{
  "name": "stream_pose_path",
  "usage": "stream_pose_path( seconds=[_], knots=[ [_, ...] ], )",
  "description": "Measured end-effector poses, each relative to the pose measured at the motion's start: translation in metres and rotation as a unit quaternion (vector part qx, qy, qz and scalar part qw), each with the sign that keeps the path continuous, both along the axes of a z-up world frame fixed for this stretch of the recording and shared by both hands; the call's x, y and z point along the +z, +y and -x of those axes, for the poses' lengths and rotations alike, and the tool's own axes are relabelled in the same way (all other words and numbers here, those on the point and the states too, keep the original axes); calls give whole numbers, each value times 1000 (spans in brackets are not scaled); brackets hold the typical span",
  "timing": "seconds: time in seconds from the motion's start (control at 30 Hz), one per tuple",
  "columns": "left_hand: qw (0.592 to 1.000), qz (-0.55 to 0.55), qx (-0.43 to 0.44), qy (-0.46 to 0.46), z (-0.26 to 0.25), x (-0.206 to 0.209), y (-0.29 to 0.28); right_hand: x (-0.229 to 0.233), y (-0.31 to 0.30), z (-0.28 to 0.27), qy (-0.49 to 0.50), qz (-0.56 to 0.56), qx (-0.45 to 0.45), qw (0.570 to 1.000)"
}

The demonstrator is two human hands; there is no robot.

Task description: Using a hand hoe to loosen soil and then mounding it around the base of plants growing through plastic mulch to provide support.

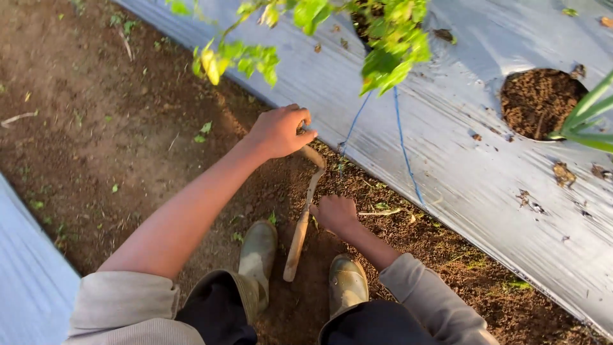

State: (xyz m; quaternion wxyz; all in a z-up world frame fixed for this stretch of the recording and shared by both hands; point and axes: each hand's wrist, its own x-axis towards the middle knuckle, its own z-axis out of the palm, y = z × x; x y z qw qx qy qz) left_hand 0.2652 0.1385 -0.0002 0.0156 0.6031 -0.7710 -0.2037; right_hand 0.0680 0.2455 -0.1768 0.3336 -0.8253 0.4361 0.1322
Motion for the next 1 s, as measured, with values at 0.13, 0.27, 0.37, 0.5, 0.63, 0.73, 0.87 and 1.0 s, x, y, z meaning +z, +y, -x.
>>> stream_pose_path(
  seconds=[0.13,0.27,0.37,0.5,0.63,0.73,0.87,1.0],
  knots=[
    [997,-62,24,-40,-14,32,30,-1,18,-16,-21,51,62,997],
    [994,-69,44,-67,-39,42,48,-28,28,-33,-17,30,27,999],
    [995,-60,57,-63,-55,43,58,-34,29,-39,-6,12,7,1000],
    [995,3,97,4,-64,32,73,-51,35,-41,-20,-56,-69,996],
    [992,-33,112,48,-76,22,99,-22,35,-37,-90,-163,-200,962],
    [987,-71,108,96,-89,29,123,-24,38,-41,-131,-184,-232,946],
    [966,-69,157,192,-112,-2,142,-24,47,-48,-170,-103,-278,940],
    [937,-40,184,294,-136,-31,164,36,53,-74,-189,-63,-344,918]
  ],
)
